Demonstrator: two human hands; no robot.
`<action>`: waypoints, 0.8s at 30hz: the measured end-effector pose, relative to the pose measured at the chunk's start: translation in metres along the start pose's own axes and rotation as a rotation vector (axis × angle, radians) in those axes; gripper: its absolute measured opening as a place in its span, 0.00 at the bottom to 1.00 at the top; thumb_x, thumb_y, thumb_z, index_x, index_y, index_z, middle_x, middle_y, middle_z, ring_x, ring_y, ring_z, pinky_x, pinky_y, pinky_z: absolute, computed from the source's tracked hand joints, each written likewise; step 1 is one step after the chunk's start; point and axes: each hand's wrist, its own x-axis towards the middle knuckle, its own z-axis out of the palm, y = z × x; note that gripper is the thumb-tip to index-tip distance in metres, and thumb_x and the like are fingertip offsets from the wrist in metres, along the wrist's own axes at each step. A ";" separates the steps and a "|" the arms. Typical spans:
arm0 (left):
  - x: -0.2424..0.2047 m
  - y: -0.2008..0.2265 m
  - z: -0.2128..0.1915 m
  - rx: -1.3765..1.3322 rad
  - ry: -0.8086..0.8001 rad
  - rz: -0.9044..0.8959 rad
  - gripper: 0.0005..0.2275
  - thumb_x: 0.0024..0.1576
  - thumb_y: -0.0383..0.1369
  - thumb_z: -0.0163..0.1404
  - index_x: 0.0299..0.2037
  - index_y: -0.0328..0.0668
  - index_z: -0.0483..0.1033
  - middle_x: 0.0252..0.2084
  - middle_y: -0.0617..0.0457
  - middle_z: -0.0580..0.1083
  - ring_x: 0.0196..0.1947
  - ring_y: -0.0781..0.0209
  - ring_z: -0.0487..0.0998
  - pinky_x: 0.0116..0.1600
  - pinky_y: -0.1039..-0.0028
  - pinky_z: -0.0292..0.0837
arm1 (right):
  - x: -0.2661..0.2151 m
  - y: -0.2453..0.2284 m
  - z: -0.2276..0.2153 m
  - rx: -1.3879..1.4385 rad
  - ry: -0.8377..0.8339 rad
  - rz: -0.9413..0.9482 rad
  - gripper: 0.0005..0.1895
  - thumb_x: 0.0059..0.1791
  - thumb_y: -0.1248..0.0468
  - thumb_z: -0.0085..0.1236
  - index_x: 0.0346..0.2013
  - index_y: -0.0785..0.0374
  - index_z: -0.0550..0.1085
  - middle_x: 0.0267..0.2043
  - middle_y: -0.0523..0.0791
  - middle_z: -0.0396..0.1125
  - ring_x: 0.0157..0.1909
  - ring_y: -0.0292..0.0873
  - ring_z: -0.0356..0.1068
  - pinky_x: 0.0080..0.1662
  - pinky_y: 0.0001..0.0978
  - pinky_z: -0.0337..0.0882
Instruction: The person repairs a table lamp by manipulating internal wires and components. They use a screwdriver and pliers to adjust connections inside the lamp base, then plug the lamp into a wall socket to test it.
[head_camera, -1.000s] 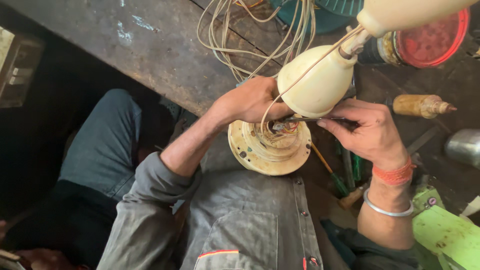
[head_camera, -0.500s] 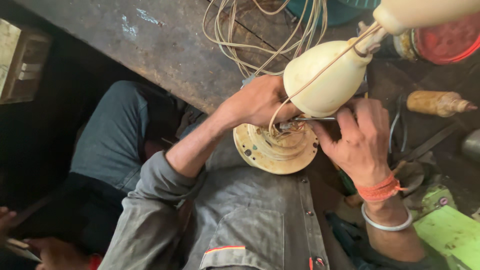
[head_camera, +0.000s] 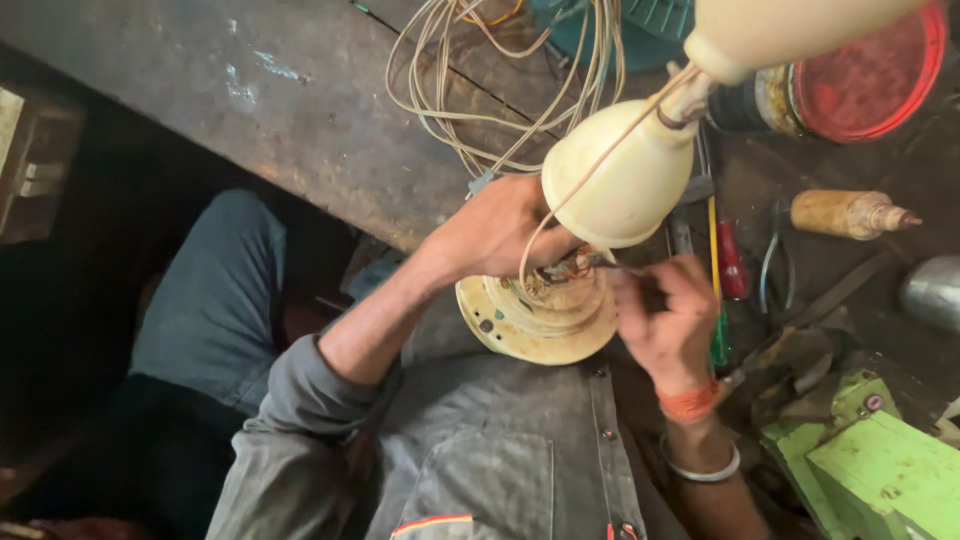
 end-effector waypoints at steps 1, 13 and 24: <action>0.001 -0.002 -0.001 -0.003 -0.029 -0.023 0.16 0.57 0.40 0.51 0.53 0.45 0.78 0.47 0.39 0.79 0.47 0.37 0.80 0.50 0.57 0.75 | 0.003 0.001 -0.009 -0.064 0.018 -0.063 0.14 0.50 0.60 0.69 0.31 0.67 0.74 0.34 0.47 0.65 0.36 0.48 0.67 0.41 0.39 0.67; 0.001 -0.008 0.002 0.055 -0.068 -0.079 0.18 0.56 0.42 0.51 0.53 0.45 0.77 0.46 0.39 0.80 0.45 0.38 0.81 0.49 0.57 0.75 | 0.060 -0.038 -0.038 -0.304 -0.118 -0.556 0.14 0.41 0.59 0.79 0.33 0.57 0.79 0.35 0.43 0.65 0.40 0.50 0.64 0.44 0.46 0.61; 0.002 -0.005 0.005 0.047 -0.020 -0.078 0.16 0.56 0.42 0.52 0.52 0.46 0.78 0.46 0.40 0.80 0.46 0.37 0.81 0.49 0.57 0.76 | 0.066 -0.041 -0.033 -0.183 -0.170 -0.544 0.13 0.41 0.63 0.75 0.36 0.59 0.78 0.40 0.44 0.70 0.43 0.52 0.68 0.44 0.47 0.66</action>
